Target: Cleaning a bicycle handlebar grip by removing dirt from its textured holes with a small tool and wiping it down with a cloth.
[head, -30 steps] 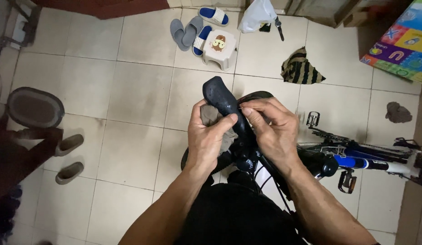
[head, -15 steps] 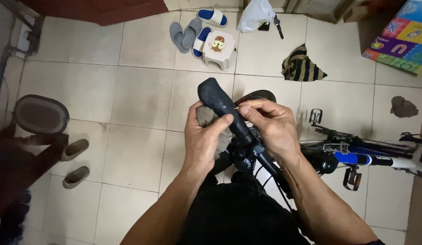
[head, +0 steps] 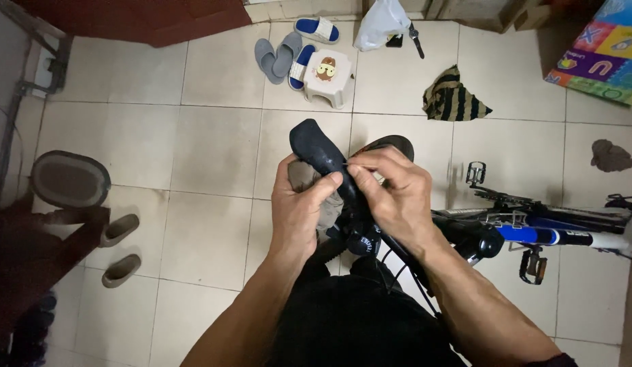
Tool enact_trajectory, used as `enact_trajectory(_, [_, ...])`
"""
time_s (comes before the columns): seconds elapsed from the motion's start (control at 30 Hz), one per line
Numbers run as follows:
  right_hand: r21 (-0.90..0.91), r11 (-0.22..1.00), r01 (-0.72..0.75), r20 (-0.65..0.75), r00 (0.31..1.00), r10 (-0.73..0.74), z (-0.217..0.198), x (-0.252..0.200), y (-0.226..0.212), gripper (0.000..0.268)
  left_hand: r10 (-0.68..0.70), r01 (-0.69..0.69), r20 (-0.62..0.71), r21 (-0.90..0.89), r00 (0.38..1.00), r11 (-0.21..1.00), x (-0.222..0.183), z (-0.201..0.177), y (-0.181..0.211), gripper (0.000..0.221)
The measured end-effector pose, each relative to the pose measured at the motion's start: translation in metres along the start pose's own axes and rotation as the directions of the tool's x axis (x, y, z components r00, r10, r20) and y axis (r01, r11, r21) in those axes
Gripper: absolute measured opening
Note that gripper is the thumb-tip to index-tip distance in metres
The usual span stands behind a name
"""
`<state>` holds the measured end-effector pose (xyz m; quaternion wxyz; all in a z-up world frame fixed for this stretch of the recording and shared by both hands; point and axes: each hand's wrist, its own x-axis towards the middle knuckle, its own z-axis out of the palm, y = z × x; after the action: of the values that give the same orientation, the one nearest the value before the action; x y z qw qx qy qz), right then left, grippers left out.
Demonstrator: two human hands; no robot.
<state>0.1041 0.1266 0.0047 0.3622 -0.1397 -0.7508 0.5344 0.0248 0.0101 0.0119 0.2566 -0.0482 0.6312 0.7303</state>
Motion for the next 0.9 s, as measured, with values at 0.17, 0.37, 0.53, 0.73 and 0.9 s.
enact_trajectory(0.17, [-0.253,0.903,0.348,0.076,0.937,-0.34,0.001,0.016,0.01,0.005,0.037,-0.037,0.028,0.022,0.999,0.999,0.003,-0.002,-0.004,0.06])
enact_trajectory(0.37, [-0.098,0.986,0.138,0.164,0.979,-0.121,-0.008,0.025,0.004,0.007,0.008,-0.008,0.028,-0.004,1.0,1.0,0.006,-0.001,-0.003,0.06])
enact_trajectory(0.53, [0.326,0.813,-0.483,0.259,0.872,0.415,-0.008,0.026,0.012,0.008,-0.02,0.02,0.023,-0.009,1.0,1.0,0.006,-0.005,-0.002,0.061])
enact_trajectory(0.73, [0.539,0.646,-0.54,0.122,0.809,0.574,-0.004,0.012,0.029,0.008,-0.051,0.051,0.031,0.007,0.998,0.999,0.007,-0.004,0.002,0.06])
enact_trajectory(0.9, [0.417,0.782,-0.464,0.058,0.872,0.486,-0.005,0.003,0.018,0.006,-0.039,0.038,0.055,0.008,0.998,0.999,0.007,-0.005,0.002,0.058])
